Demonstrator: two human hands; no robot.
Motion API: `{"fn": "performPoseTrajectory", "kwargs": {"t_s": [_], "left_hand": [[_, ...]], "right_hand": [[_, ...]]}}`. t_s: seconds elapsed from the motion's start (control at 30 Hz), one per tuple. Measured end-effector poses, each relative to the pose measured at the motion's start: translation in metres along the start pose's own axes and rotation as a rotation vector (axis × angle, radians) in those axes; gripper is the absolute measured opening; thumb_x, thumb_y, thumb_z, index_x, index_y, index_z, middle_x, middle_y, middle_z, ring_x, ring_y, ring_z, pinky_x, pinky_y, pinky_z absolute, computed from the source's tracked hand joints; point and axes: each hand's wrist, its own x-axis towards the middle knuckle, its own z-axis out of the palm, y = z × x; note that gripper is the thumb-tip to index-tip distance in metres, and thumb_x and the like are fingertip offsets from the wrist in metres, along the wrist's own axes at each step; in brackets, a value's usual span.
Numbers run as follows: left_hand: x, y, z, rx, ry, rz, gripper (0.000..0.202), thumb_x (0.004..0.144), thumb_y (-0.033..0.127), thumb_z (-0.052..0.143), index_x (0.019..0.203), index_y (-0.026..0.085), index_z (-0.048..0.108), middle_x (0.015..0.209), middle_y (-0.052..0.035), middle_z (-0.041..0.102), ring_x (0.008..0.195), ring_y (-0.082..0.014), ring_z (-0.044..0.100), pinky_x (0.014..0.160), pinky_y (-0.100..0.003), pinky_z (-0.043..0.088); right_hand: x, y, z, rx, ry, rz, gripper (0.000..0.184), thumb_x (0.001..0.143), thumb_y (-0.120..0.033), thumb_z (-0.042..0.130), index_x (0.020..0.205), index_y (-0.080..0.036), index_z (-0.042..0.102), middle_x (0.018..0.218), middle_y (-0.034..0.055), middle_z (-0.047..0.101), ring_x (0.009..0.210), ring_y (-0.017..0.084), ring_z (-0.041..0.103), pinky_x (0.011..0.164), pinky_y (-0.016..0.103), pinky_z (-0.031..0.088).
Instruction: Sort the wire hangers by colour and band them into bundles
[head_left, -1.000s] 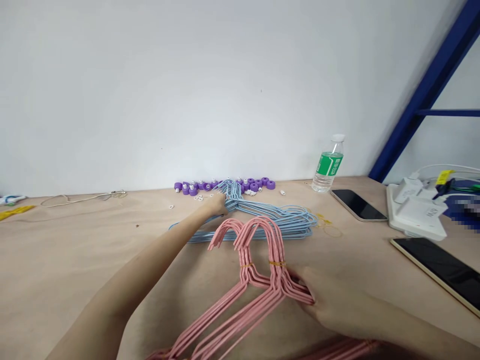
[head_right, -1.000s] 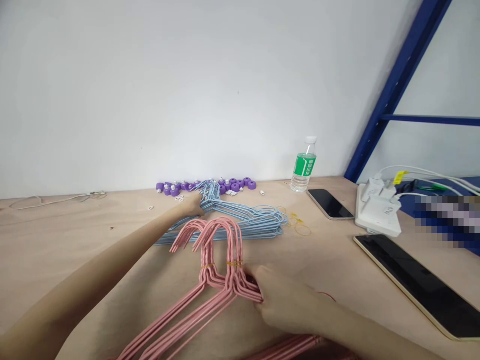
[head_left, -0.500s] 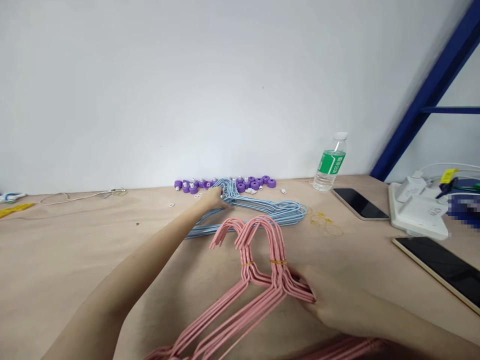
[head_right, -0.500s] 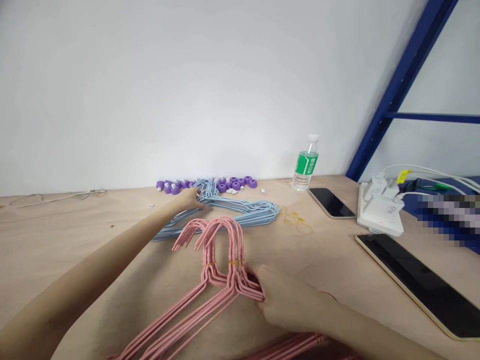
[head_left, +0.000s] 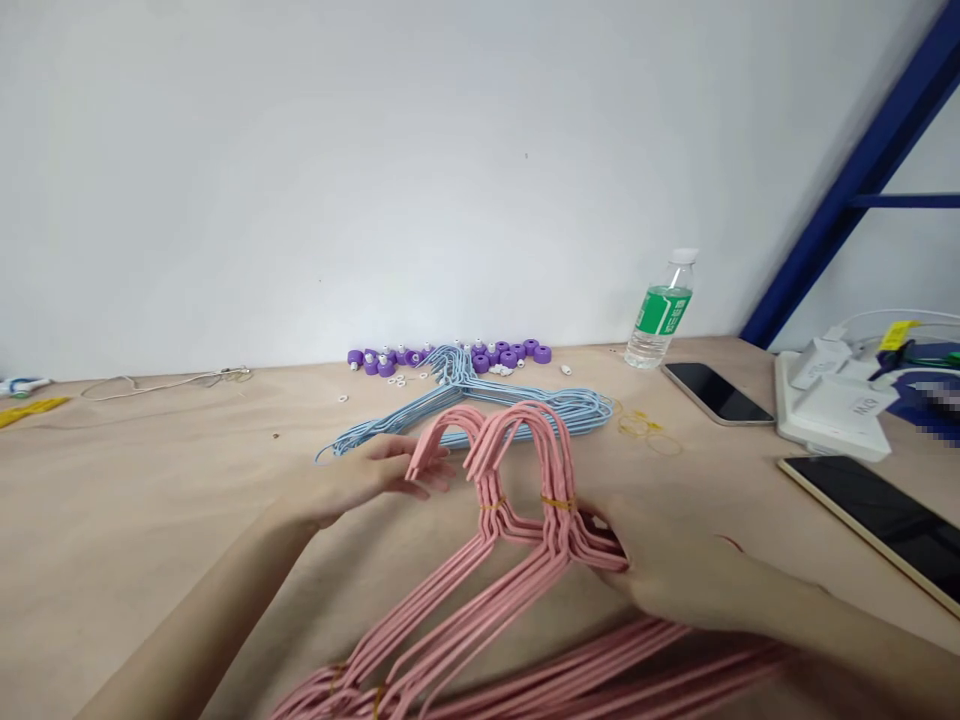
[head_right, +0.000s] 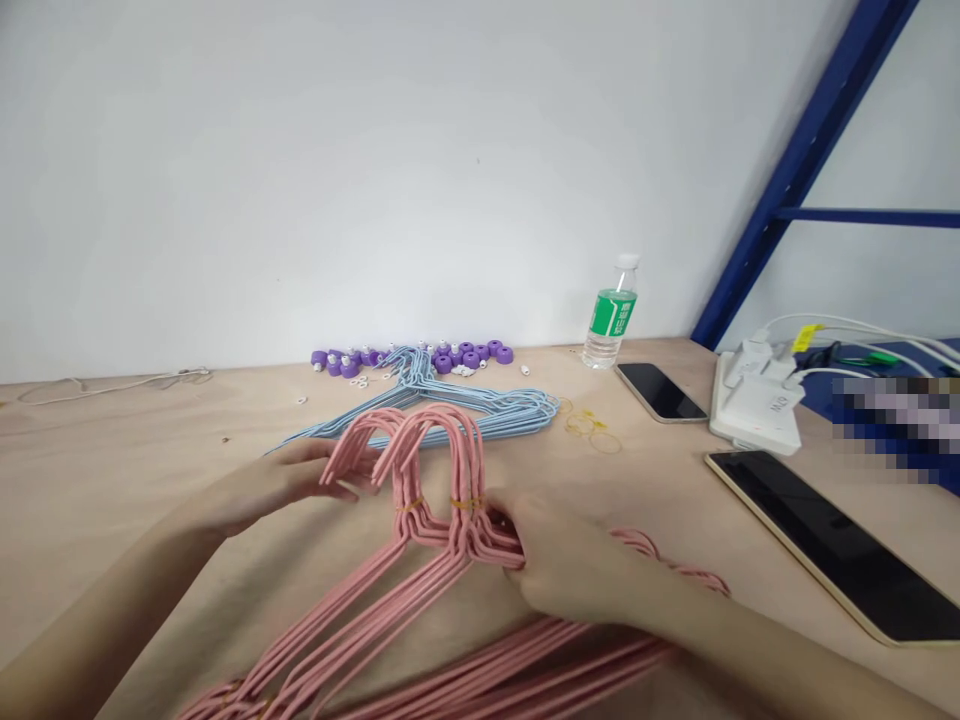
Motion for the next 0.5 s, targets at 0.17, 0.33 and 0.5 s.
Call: {"fn": "performPoseTrajectory", "kwargs": {"t_s": [0.17,0.33,0.5], "left_hand": [[-0.004,-0.008,0.004,-0.295,-0.376,0.048,0.048,0.06,0.036,0.045,0.103,0.015,0.053,0.113,-0.0105,0.057,0.108,-0.0227,0.05,0.091,-0.034,0.04],[-0.005,0.016,0.029,0.039,-0.219,0.196,0.056,0.055,0.03,0.069,0.106,0.02,0.049,0.109,-0.0031,0.054,0.1,-0.0209,0.049,0.086,-0.03,0.041],[-0.002,0.016,0.057,0.289,0.114,0.039,0.03,0.058,0.023,0.057,0.086,0.019,0.047,0.074,0.001,0.05,0.062,-0.0146,0.045,0.054,-0.025,0.038]], "right_hand": [[0.006,-0.012,-0.007,0.011,0.076,-0.086,0.047,0.053,0.004,0.041,0.091,-0.017,0.059,0.093,0.0037,0.064,0.075,0.018,0.058,0.066,0.026,0.045],[0.015,-0.005,0.005,-0.06,0.204,-0.04,0.034,0.055,0.002,0.046,0.084,-0.015,0.055,0.083,0.006,0.063,0.075,0.02,0.056,0.064,0.029,0.044],[0.014,-0.003,0.003,-0.062,0.127,-0.052,0.026,0.071,-0.024,0.06,0.095,-0.017,0.053,0.099,0.0093,0.059,0.091,0.023,0.055,0.073,0.035,0.047]]}}
